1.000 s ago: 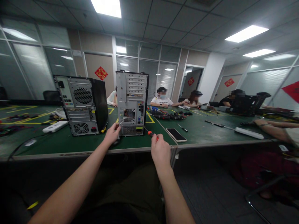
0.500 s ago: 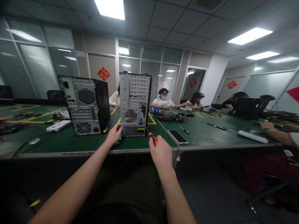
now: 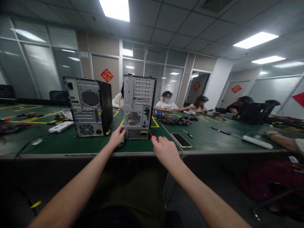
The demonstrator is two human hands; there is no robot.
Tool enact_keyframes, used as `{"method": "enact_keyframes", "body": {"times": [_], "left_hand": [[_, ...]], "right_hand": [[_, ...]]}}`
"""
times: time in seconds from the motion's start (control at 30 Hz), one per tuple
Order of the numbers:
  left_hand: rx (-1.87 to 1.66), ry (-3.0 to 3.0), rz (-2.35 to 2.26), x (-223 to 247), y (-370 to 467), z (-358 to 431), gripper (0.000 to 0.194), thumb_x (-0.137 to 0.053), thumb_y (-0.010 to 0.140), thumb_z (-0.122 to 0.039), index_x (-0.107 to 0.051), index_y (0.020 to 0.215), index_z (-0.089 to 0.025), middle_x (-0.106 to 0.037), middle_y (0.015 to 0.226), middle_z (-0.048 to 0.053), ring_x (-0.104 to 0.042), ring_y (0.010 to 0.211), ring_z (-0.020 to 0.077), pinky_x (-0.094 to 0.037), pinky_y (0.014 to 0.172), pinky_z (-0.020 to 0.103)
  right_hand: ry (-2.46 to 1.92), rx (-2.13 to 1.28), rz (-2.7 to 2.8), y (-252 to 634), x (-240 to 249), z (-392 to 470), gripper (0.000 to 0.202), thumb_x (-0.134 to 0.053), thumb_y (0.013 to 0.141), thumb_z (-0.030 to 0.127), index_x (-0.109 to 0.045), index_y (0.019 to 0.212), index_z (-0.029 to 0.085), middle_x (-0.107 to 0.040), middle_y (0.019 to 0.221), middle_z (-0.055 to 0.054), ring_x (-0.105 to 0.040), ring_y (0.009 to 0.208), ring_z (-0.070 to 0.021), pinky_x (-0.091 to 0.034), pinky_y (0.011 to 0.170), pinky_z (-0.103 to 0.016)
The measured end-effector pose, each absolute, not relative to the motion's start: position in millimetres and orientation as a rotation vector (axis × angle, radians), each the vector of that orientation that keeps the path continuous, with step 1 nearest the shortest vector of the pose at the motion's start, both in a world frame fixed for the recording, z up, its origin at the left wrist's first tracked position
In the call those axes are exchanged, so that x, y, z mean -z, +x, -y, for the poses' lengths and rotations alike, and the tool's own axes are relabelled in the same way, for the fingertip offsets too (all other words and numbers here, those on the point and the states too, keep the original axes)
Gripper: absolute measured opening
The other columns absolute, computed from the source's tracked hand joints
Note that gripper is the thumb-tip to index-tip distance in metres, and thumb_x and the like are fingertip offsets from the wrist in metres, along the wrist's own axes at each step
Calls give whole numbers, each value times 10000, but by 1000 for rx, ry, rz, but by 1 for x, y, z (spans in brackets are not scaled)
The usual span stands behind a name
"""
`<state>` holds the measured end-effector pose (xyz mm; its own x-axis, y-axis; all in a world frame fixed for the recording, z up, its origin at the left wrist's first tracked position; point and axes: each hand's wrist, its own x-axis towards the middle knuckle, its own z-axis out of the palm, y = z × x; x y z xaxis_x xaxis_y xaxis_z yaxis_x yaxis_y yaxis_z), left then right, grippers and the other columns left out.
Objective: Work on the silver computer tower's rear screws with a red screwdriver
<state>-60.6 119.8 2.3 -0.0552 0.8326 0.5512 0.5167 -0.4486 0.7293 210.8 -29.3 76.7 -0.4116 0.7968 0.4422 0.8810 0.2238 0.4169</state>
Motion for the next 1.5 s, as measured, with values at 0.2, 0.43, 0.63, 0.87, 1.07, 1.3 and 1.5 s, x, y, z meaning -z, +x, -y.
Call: {"method": "enact_keyframes", "body": {"times": [0.2, 0.43, 0.63, 0.87, 1.07, 1.3, 1.5], "left_hand": [[-1502, 1923, -1459, -3, -61, -120, 189, -497, 953, -297, -642, 1037, -209, -731, 1032, 73, -666, 963, 220, -511, 910, 344], [-1494, 1935, -1463, -4, -61, -119, 192, -502, 952, -278, -651, 1048, -203, -733, 1031, 71, -663, 954, 211, -507, 900, 327], [-1487, 1936, -1481, -5, -61, -119, 194, -499, 950, -273, -648, 1053, -202, -730, 1010, 71, -660, 941, 212, -501, 895, 329], [-1481, 1928, -1475, -5, -61, -119, 203, -493, 952, -277, -650, 1058, -204, -732, 1031, 74, -661, 955, 218, -505, 899, 337], [-1486, 1931, -1483, -5, -61, -119, 205, -497, 948, -281, -657, 1056, -211, -734, 1026, 74, -666, 968, 225, -506, 916, 342], [-1488, 1927, -1466, -4, -61, -119, 213, -494, 952, -283, -651, 1076, -209, -733, 1041, 78, -668, 968, 225, -505, 919, 348], [-1503, 1939, -1468, -4, -61, -120, 188, -502, 950, -281, -650, 1041, -208, -738, 1023, 73, -669, 959, 217, -509, 911, 335]], "right_hand": [[-1615, 880, 2418, 213, -89, 21, 260, -452, 1015, 213, -642, 1167, 122, -718, 951, -154, -680, 827, -240, -360, 614, -299], [-1677, 863, 2352, 206, -79, 21, 285, -408, 1041, 280, -619, 1120, 105, -733, 907, -167, -711, 781, -259, -376, 610, -304], [-1756, 781, 2155, 204, -66, 19, 230, -443, 1039, 343, -568, 1072, 153, -744, 875, -109, -720, 724, -236, -348, 581, -286], [-1783, 586, 2020, 196, -61, 18, 196, -488, 1027, 344, -559, 1061, 165, -743, 824, -83, -728, 734, -232, -376, 618, -288], [-1811, 486, 1919, 193, -58, 21, 218, -506, 1019, 355, -585, 1070, 159, -747, 829, -100, -733, 747, -240, -392, 641, -288], [-1779, 432, 1807, 192, -50, 18, 201, -522, 1005, 360, -607, 1021, 179, -731, 784, -82, -713, 723, -239, -364, 642, -285], [-1778, 380, 1746, 191, -51, 18, 196, -538, 994, 368, -620, 971, 192, -718, 755, -64, -681, 688, -225, -328, 636, -288]]}}
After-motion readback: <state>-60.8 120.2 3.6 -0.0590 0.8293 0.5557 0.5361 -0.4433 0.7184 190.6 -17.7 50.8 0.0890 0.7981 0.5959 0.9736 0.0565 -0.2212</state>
